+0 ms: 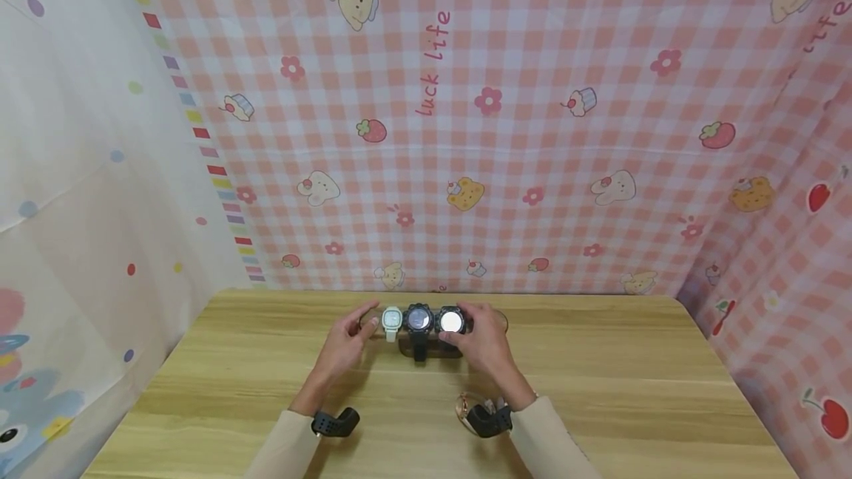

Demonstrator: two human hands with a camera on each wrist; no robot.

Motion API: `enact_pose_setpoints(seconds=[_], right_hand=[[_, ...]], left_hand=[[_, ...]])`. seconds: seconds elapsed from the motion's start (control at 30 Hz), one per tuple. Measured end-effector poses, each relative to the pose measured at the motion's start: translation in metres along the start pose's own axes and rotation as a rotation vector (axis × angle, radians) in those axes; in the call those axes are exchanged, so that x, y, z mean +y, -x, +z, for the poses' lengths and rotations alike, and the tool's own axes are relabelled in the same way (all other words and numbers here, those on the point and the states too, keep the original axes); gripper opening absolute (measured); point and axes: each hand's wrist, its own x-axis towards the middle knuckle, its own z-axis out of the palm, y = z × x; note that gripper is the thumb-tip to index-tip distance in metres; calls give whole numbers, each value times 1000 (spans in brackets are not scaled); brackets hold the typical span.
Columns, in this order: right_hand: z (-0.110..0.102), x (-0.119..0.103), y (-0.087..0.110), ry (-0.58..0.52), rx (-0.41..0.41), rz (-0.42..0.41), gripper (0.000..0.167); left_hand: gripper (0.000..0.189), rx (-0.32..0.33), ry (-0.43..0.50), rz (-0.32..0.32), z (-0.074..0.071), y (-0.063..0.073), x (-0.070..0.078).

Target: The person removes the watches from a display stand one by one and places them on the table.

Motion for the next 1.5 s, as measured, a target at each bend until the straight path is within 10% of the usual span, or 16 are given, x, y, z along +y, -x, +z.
enact_pose_setpoints(seconds=[1.5], right_hand=[[-27, 21, 5, -47, 9, 34, 62]], left_hand=[[37, 7, -5, -19, 1, 1, 0]])
